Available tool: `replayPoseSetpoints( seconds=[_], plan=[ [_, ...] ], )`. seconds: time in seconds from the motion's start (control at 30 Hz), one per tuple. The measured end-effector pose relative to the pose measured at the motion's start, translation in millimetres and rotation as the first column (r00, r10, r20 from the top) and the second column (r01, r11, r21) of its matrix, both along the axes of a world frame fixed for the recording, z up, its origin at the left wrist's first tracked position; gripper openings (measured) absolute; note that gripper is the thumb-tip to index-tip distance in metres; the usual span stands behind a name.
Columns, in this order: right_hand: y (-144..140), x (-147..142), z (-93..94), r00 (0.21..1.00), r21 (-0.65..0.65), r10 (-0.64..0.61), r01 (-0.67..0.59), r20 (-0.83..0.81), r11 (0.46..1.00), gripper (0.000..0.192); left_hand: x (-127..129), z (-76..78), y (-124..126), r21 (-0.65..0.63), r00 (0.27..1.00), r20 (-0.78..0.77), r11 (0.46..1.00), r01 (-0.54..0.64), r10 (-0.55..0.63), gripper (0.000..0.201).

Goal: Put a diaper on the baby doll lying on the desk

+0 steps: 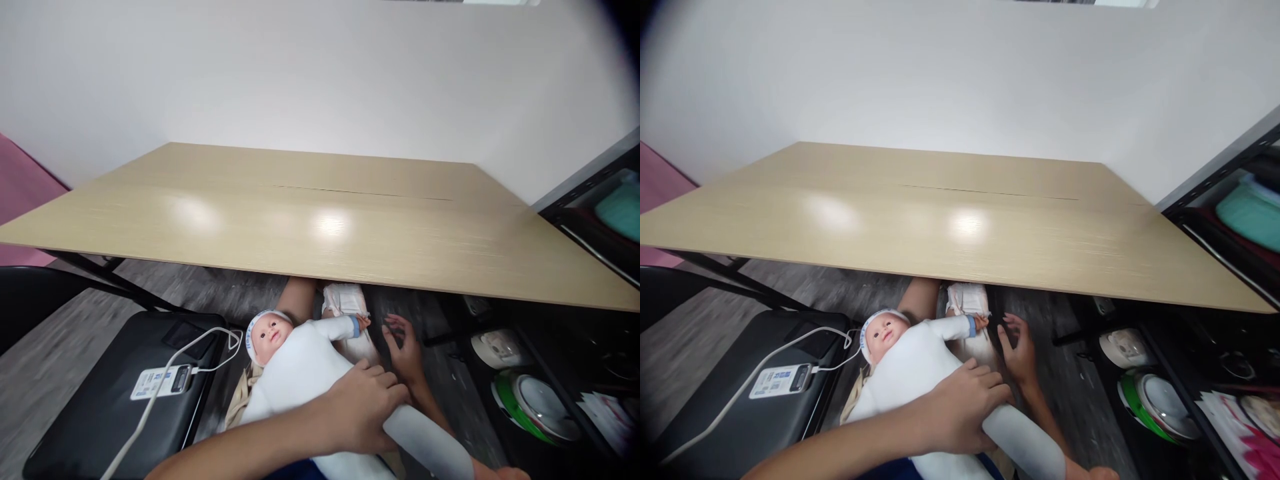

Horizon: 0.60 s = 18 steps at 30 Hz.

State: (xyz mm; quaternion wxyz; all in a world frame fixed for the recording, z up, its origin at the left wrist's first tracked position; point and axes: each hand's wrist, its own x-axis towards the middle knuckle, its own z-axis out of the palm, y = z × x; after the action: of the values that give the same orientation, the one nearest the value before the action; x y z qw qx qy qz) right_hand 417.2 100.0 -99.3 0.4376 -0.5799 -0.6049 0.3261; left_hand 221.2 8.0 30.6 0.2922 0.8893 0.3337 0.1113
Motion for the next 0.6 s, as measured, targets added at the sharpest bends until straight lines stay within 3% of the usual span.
replayPoseSetpoints(
  seconds=[0.07,0.13,0.2,0.27,0.37,0.43,0.5,0.6],
  plan=[
    [6.5,-9.4,30.0,0.981,0.136,0.147,-0.164,0.124,0.977,0.047,-2.1,2.1,-0.9,0.029,1.000,0.000,1.000,0.006,-0.006,0.059],
    [12.6,-28.9,59.4,0.904,0.207,0.341,-0.397,0.260,0.894,0.041,-4.5,6.4,-2.7,0.072,1.000,-0.006,0.997,0.009,-0.008,0.057],
    [17.6,-55.4,83.2,0.754,0.135,0.550,-0.625,0.361,0.769,0.050,-6.8,11.2,-5.9,0.115,1.000,-0.003,0.993,0.002,-0.002,0.055],
    [21.5,-84.2,99.0,0.567,-0.002,0.690,-0.772,0.451,0.635,0.060,-9.4,16.2,-10.3,0.149,1.000,0.005,0.989,-0.015,0.014,0.051],
    [25.9,-121.7,111.7,0.350,-0.151,0.759,-0.852,0.548,0.502,0.046,-14.6,26.4,-17.5,0.202,0.999,-0.009,0.979,-0.032,0.034,0.043],
    [27.3,-138.8,118.9,0.248,-0.203,0.760,-0.872,0.601,0.445,0.037,-18.4,35.2,-21.7,0.235,0.998,-0.049,0.972,-0.033,0.046,0.041],
    [26.4,-148.7,128.8,0.217,-0.199,0.741,-0.882,0.635,0.428,0.033,-20.7,43.2,-26.0,0.270,0.995,-0.083,0.962,-0.037,0.061,0.042],
    [20.4,-152.5,148.9,0.266,-0.114,0.708,-0.891,0.654,0.440,0.032,-19.1,48.5,-34.4,0.365,0.994,-0.063,0.929,-0.065,0.094,0.050]
  ],
)
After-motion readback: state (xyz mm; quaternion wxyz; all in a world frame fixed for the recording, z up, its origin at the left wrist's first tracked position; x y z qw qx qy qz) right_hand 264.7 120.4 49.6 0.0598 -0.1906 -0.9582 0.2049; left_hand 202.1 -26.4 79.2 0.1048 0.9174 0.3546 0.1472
